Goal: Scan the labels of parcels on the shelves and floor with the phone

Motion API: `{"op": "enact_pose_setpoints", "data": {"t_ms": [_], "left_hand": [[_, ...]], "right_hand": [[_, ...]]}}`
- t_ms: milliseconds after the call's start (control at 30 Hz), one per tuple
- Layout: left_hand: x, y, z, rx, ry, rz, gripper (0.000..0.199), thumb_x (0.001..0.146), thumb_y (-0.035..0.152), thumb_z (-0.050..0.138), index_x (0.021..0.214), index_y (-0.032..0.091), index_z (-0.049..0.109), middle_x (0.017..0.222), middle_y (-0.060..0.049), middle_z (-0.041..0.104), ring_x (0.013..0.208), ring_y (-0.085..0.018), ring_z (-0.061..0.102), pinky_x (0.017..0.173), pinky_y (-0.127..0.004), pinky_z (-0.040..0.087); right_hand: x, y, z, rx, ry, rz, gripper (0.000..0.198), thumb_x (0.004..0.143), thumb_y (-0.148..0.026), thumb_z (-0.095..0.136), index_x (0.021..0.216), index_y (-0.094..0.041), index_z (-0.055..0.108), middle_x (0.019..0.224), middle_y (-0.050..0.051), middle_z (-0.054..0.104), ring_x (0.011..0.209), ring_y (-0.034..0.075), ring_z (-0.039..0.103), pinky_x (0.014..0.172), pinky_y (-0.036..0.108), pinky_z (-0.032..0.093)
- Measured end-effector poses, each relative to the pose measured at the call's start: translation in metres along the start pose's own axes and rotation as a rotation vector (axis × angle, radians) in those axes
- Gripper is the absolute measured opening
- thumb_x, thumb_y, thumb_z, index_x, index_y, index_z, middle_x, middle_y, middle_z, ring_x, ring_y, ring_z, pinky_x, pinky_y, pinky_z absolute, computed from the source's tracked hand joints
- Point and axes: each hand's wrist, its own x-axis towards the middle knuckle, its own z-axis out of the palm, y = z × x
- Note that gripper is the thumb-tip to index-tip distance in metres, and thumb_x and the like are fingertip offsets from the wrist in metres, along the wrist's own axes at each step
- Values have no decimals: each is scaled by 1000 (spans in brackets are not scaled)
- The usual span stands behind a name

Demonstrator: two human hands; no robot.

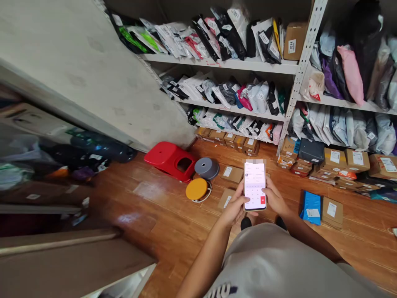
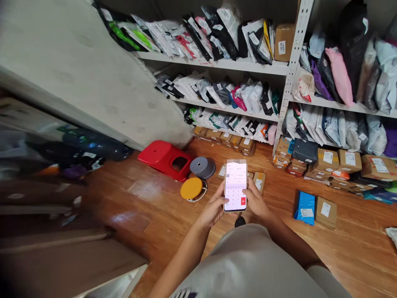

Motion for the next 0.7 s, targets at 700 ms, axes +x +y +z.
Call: {"op": "enact_pose_setpoints", "data": {"t_ms": [700], "left_hand": [[-42,12,-78,38,-206,5,117,66,15,67,165,41,10,164,-8,42,114,-30,67,66,-29,64]], "right_hand": [[-16,13,78,43,38,-11,50,67,-23,66,116,-27,65,109,1,76,102,28,67,89,40,55]]}}
